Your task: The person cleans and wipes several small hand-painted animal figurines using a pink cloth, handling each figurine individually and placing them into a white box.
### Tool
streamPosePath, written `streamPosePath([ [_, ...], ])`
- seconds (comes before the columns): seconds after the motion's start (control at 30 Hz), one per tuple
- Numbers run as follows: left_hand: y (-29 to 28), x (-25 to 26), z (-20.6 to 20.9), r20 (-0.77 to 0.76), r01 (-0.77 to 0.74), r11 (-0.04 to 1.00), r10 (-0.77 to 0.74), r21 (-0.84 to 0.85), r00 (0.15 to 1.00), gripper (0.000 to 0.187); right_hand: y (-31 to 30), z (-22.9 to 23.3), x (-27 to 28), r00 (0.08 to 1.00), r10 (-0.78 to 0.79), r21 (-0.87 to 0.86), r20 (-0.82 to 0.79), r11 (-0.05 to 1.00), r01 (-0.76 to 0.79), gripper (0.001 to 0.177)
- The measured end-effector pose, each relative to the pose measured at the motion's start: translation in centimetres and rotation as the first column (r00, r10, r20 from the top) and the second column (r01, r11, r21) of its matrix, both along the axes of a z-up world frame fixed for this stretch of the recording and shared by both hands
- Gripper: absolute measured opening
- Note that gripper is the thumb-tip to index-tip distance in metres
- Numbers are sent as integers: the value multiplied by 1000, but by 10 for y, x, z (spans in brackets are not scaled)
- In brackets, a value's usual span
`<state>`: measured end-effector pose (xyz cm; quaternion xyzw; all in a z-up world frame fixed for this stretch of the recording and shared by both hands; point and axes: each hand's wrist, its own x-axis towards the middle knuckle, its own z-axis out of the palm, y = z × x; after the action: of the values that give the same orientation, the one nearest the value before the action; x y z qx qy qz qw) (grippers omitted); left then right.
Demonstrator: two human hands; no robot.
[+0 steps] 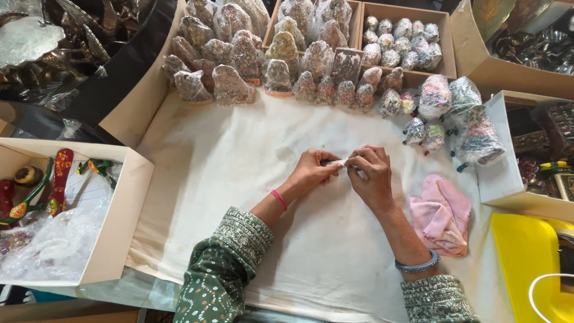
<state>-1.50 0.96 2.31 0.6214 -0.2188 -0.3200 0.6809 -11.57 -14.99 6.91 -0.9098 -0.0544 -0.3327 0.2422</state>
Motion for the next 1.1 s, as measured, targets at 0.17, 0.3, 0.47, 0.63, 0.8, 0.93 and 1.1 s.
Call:
streamPosePath([
  [0.17, 1, 0, 0, 11, -34, 999, 34, 8, 999, 31, 0, 11, -2, 997, 71, -9, 9, 997, -71, 17],
  [0.3, 2, 4, 5, -56, 14, 1000, -15, -8, 998, 30, -1, 5, -2, 999, 52, -33, -11, 998, -52, 14],
  [0.47, -1, 7, -3, -135, -3, 1000, 2, -3, 991, 30, -2, 2, 0, 999, 41, -34, -11, 999, -41, 14],
  [0.63, -2, 5, -7, -90, 2, 1000, -4, -21, 996, 28, 1, 14, -5, 999, 46, -34, 2, 998, -46, 17],
  [0.8, -2, -2, 4, 36, -59, 996, 56, 72, 998, 28, 0, 27, -26, 1000, -21, 166, 12, 986, 19, 23],
  [0.93, 0, -3, 3, 26, -39, 998, 37, 57, 999, 27, -13, 29, -79, 996, -90, 172, -25, 981, 93, 24],
  [1.1, 4, -13, 22, 74, -98, 990, 91, 103, 993, 27, -20, 54, -172, 971, -59, 203, -232, 973, 107, 19],
])
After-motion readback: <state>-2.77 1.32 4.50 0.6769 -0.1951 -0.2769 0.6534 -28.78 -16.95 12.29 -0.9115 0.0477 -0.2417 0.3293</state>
